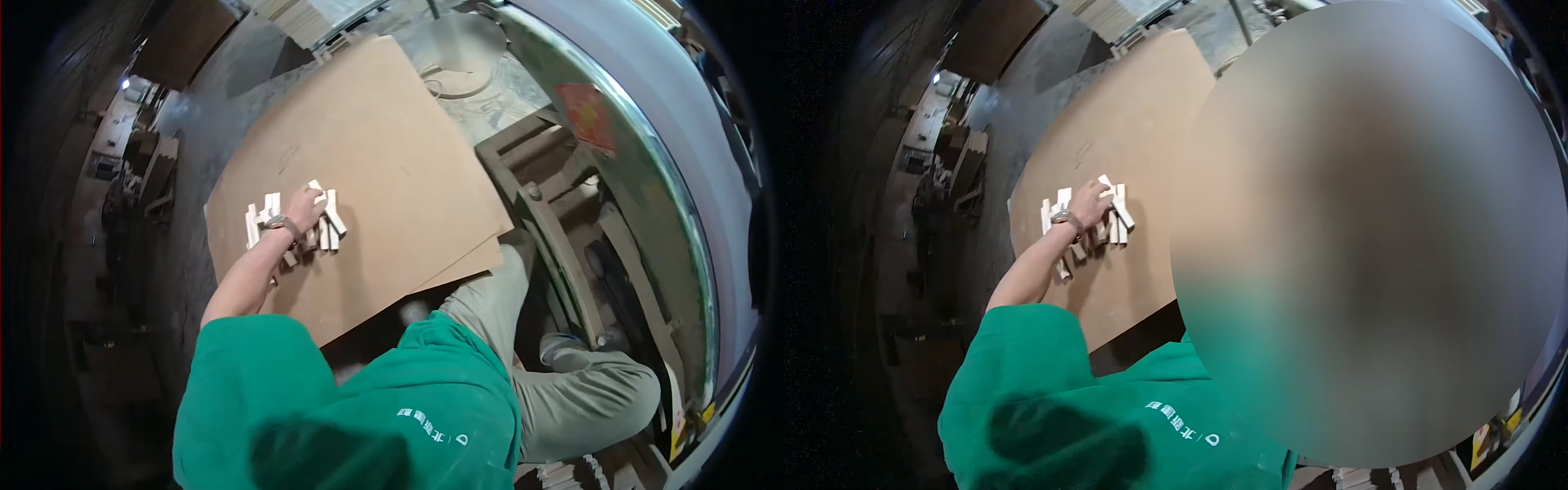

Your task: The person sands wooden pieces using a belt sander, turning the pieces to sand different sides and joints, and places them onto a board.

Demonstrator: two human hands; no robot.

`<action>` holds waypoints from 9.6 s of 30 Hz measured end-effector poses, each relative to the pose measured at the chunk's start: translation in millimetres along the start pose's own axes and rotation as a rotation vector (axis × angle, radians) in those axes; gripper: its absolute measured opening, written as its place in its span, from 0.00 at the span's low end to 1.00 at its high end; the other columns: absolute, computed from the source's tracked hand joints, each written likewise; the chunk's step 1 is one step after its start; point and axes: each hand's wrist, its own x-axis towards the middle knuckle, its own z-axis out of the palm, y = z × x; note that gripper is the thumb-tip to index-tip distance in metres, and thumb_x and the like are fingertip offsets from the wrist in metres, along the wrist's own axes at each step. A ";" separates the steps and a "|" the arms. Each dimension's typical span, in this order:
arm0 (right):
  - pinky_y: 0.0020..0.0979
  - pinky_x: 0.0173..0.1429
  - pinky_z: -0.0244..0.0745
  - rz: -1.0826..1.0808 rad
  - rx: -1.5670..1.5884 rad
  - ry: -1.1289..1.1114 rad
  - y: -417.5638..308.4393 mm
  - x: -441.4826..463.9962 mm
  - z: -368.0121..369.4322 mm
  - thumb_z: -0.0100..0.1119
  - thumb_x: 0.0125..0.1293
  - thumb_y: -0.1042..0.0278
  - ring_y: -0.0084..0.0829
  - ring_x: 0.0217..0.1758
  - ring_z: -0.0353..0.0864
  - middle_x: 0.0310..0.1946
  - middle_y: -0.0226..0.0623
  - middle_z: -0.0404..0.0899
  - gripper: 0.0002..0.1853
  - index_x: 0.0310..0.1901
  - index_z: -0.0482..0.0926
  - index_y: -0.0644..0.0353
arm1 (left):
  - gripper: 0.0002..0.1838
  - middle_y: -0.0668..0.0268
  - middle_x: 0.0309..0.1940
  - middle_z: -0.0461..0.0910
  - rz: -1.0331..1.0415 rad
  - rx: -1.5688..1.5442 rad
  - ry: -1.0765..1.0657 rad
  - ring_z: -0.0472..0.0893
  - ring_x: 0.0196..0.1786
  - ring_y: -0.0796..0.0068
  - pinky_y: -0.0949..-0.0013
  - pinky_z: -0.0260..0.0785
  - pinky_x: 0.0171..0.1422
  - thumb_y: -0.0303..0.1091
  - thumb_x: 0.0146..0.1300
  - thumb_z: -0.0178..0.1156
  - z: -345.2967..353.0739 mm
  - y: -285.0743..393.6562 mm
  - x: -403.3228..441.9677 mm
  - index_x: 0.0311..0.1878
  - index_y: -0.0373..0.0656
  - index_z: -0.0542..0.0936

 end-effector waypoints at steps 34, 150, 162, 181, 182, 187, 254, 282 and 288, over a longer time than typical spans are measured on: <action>0.35 0.55 0.71 -1.088 0.617 0.248 -253.1 156.9 -16.0 0.56 0.59 0.69 0.34 0.45 0.77 0.35 0.35 0.76 0.12 0.45 0.77 0.60 | 0.09 0.66 0.35 0.73 1.560 0.149 0.363 0.78 0.39 0.68 0.64 0.70 0.45 0.36 0.63 0.58 -136.3 560.3 -40.1 0.42 0.43 0.74; 0.38 0.52 0.76 -0.040 1.505 -0.110 -200.6 308.0 64.9 0.68 0.64 0.61 0.37 0.49 0.81 0.45 0.41 0.78 0.25 0.58 0.73 0.63 | 0.09 0.75 0.21 0.75 0.779 -1.587 -0.333 0.69 0.23 0.88 0.76 0.64 0.26 0.36 0.67 0.65 -93.8 807.4 26.2 0.42 0.40 0.84; 0.27 0.35 0.75 0.139 1.602 0.194 -227.3 362.8 159.6 0.54 0.67 0.68 0.24 0.29 0.83 0.26 0.31 0.79 0.10 0.39 0.81 0.66 | 0.11 0.69 0.27 0.80 0.908 -1.501 -0.138 0.77 0.31 0.83 0.74 0.71 0.38 0.28 0.62 0.61 -58.8 854.2 59.5 0.46 0.40 0.84; 0.43 0.71 0.64 -0.905 1.022 0.461 -344.5 283.3 59.8 0.65 0.63 0.71 0.40 0.69 0.67 0.65 0.46 0.66 0.40 0.74 0.56 0.57 | 0.10 0.76 0.17 0.68 0.527 -1.427 -0.016 0.67 0.16 0.85 0.75 0.61 0.20 0.32 0.68 0.57 -134.8 612.3 160.9 0.48 0.37 0.79; 0.44 0.79 0.54 -1.010 0.776 0.513 -320.2 285.5 49.6 0.61 0.63 0.71 0.40 0.76 0.58 0.71 0.44 0.58 0.40 0.76 0.55 0.54 | 0.10 0.77 0.17 0.65 0.476 -1.370 -0.110 0.64 0.16 0.85 0.74 0.61 0.21 0.33 0.69 0.57 -138.9 613.5 150.6 0.49 0.38 0.78; 0.46 0.84 0.44 -1.358 0.407 0.478 -253.8 275.6 25.8 0.55 0.66 0.70 0.32 0.73 0.64 0.63 0.36 0.70 0.27 0.68 0.67 0.53 | 0.13 0.74 0.21 0.69 0.517 -1.317 -0.749 0.74 0.23 0.79 0.71 0.72 0.31 0.42 0.69 0.62 -156.5 637.4 87.5 0.42 0.42 0.74; 0.24 0.37 0.78 0.227 2.184 -1.383 -91.8 47.0 -69.8 0.49 0.73 0.41 0.23 0.31 0.82 0.31 0.37 0.82 0.33 0.57 0.73 0.70 | 0.15 0.73 0.23 0.74 1.169 -0.858 -1.536 0.73 0.18 0.85 0.77 0.68 0.22 0.39 0.68 0.61 -136.7 633.1 -123.6 0.48 0.37 0.75; 0.50 0.52 0.72 0.410 -0.033 -0.171 152.1 -101.6 18.3 0.53 0.68 0.65 0.56 0.47 0.78 0.37 0.53 0.80 0.10 0.39 0.79 0.64 | 0.07 0.76 0.27 0.74 0.896 -0.648 -1.056 0.70 0.28 0.91 0.80 0.64 0.30 0.32 0.71 0.57 -43.4 502.0 -6.7 0.43 0.38 0.77; 0.38 0.70 0.66 0.652 0.352 -0.289 175.3 -95.0 14.3 0.51 0.74 0.59 0.43 0.63 0.76 0.57 0.52 0.78 0.23 0.62 0.75 0.67 | 0.15 0.72 0.26 0.77 0.808 -0.539 -0.808 0.73 0.28 0.84 0.72 0.70 0.32 0.44 0.72 0.58 -36.0 426.0 23.8 0.39 0.40 0.78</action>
